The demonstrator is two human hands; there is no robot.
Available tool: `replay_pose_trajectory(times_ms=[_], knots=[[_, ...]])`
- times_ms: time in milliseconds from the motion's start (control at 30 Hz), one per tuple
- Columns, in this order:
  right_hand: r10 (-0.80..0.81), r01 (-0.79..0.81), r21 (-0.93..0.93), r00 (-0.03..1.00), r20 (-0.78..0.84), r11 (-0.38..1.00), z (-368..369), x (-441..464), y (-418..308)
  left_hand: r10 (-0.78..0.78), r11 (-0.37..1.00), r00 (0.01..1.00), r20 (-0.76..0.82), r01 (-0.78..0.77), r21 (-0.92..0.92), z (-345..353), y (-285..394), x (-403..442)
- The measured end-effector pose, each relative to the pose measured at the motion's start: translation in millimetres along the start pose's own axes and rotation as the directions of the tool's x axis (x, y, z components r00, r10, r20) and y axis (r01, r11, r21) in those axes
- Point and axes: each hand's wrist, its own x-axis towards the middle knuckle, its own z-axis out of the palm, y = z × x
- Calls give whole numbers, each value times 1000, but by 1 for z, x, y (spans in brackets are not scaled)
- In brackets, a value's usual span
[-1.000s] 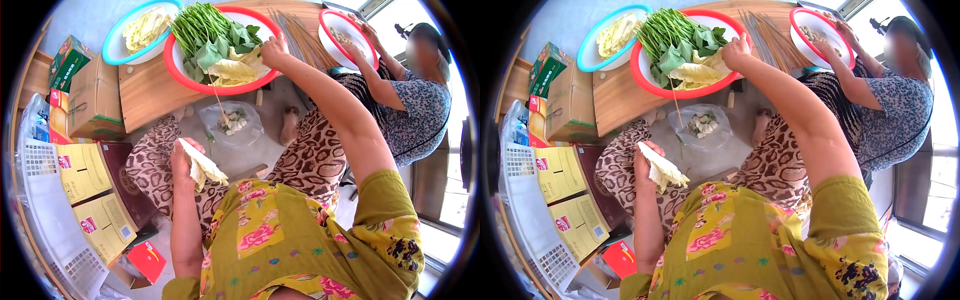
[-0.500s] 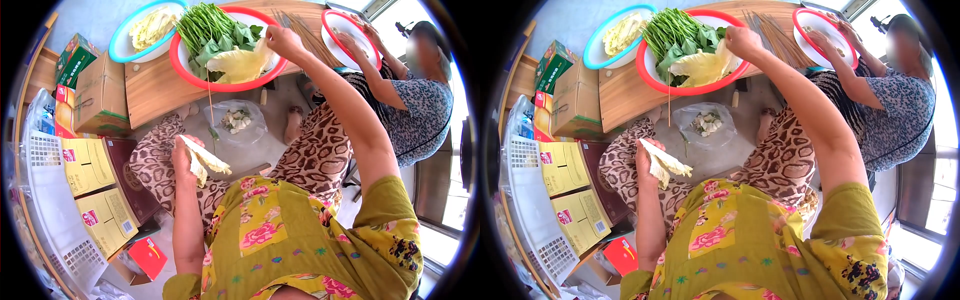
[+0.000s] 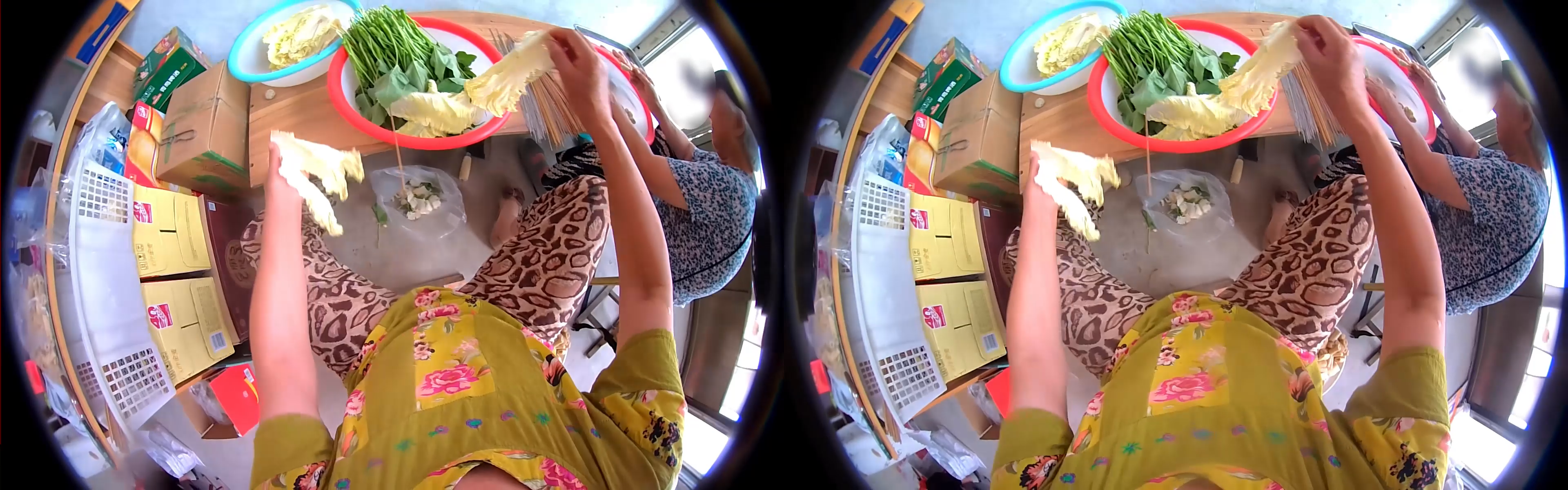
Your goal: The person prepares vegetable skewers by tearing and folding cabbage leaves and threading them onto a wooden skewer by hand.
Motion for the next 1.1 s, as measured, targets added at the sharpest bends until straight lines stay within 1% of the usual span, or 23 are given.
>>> replay_pose_trajectory(times_ms=[33, 67, 100, 133, 200, 233, 267, 333, 367, 400, 467, 500, 533, 600, 667, 700, 767, 833, 867, 900, 967, 1067, 1100], knots=[[0, 0, 4, 1000, -3, 1000, -6, -3, 0, -28, 999, 996, -84, 25, -35, 0, 1, 24], [44, -42, 75, 999, -23, 996, -12, -6, 1, -63, 996, 984, -165, 52, -73, 3, 1, 48], [91, -84, 143, 995, -38, 986, -18, -11, 0, -89, 988, 978, -189, 62, -143, 6, 3, 70], [95, -89, 139, 995, -38, 986, -23, -16, -2, -119, 990, 958, -261, 93, -109, 12, 8, 82], [201, -195, 278, 980, 10, 941, -32, -27, -10, -161, 983, 922, -352, 117, -144, 24, 14, 83], [255, -253, 370, 966, 45, 894, -35, -34, -16, -136, 984, 930, -342, 87, -155, 16, 11, 96], [258, -255, 373, 965, 45, 892, -36, -40, -22, -135, 985, 930, -343, 87, -151, 4, 11, 113], [354, -395, 522, 917, 182, 756, -38, -51, -32, -86, 990, 876, -475, 129, 59, 11, 21, 111], [372, -452, 524, 892, 257, 722, -38, -57, -39, 102, 994, 872, -479, -64, 94, 14, 16, 105], [371, -486, 543, 874, 313, 685, -36, -63, -42, 95, 994, 875, -475, -55, 99, 15, 20, 92], [350, -574, 527, 812, 468, 627, -30, -75, -47, 306, 924, 865, -397, -169, 343, 18, 17, 71], [326, -590, 525, 795, 512, 614, -24, -82, -53, 289, 918, 935, -207, -210, 335, 36, 21, 34], [301, -607, 520, 774, 556, 600, -17, -88, -61, 263, 917, 965, -10, -246, 315, 59, 27, -11], [216, -620, 513, 737, 640, 594, -3, -100, -75, 149, 897, 960, 236, -232, 375, 81, 26, -71], [204, -696, 473, 654, 729, 541, 11, -110, -85, 26, 861, 918, 397, -222, 457, 96, 19, -120], [165, -693, 507, 659, 734, 513, 18, -115, -91, 25, 859, 923, 384, -216, 464, 104, 17, -140], [113, -699, 511, 638, 762, 500, 30, -125, -97, -105, 784, 880, 463, -213, 583, 119, 12, -167], [98, -703, 512, 630, 770, 494, 33, -131, -108, -145, 792, 867, 477, -187, 581, 123, -2, -180], [76, -712, 509, 614, 786, 483, 33, -133, -113, -184, 802, 848, 497, -162, 574, 124, -8, -184], [55, -722, 506, 597, 801, 472, 34, -135, -117, -184, 803, 849, 495, -161, 574, 124, -11, -186], [37, -719, 510, 594, 804, 473, 36, -139, -123, -357, 808, 793, 494, -2, 589, 126, -16, -188], [13, -712, 503, 583, 813, 490, 36, -144, -124, -363, 790, 802, 475, -4, 612, 120, -31, -188], [-5, -698, 482, 566, 825, 530, 36, -144, -123, -353, 808, 804, 479, 3, 590, 120, -34, -189]])
